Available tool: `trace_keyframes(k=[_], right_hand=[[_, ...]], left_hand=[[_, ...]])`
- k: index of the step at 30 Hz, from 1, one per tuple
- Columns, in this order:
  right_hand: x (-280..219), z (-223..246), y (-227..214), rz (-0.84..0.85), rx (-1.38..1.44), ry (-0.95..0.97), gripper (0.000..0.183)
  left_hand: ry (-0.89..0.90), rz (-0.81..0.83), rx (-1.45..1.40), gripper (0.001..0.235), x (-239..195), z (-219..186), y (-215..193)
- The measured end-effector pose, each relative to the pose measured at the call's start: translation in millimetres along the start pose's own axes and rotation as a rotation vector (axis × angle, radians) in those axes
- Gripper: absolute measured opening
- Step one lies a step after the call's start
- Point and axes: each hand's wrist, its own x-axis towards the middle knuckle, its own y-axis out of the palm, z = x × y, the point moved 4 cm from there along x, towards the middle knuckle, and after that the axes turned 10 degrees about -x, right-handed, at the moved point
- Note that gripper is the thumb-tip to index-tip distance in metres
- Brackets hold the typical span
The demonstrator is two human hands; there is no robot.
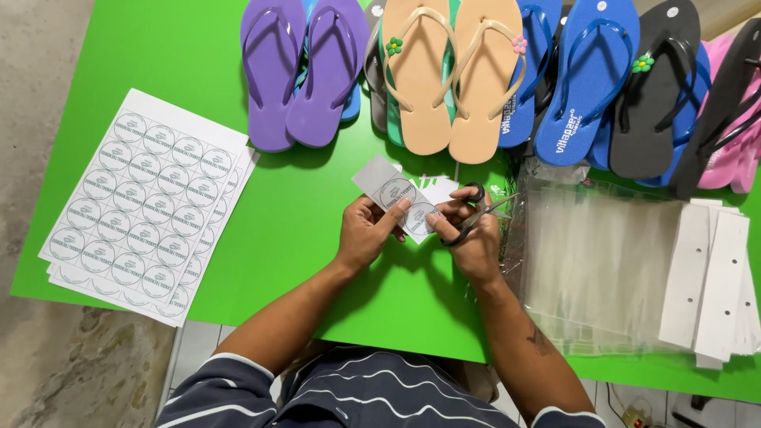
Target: The person uses scissors to cut circular stickers from a printed sheet on a green table. After cutting several stickers, the person picks up a pair of beige flip-flops and places one of the cut stickers onto the sole of a flip-flop.
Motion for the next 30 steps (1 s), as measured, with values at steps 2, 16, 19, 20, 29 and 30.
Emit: trace_keyframes(k=[2,16,19,20,29,30], right_hand=[[-1.2,3.3,-3.1,-0.048,-0.012,0.0,0.051],[-8.2,9.3,7.5,0.052,-0.021,-0.008,0.051],[-9.6,14.6,11.0,0.057,0.011,-0.001,0.052],[-9.0,18.6,8.8,0.019,0.03,-0.019,0.053],[-2.7,5.3,-12.3,-0.041,0.015,-0.046,0.048],[-1.3,7.8,-12.1,-0.039,0.02,-0.052,0.048]], left_hand=[[0.006,0.005,0.0,0.018,-0.9,-5.9,2.4],[0.134,-0.034,0.061,0.019,0.5,-21.3,3.5],[0.11,0.023,0.115,0.018,2.7,-19.4,-0.7],[0.051,0.124,0.155,0.016,3.9,-14.4,-1.6],[-0.138,0.366,0.245,0.01,-1.6,-14.2,6.7],[-0.112,0.335,0.244,0.011,3.0,-15.1,4.6]])
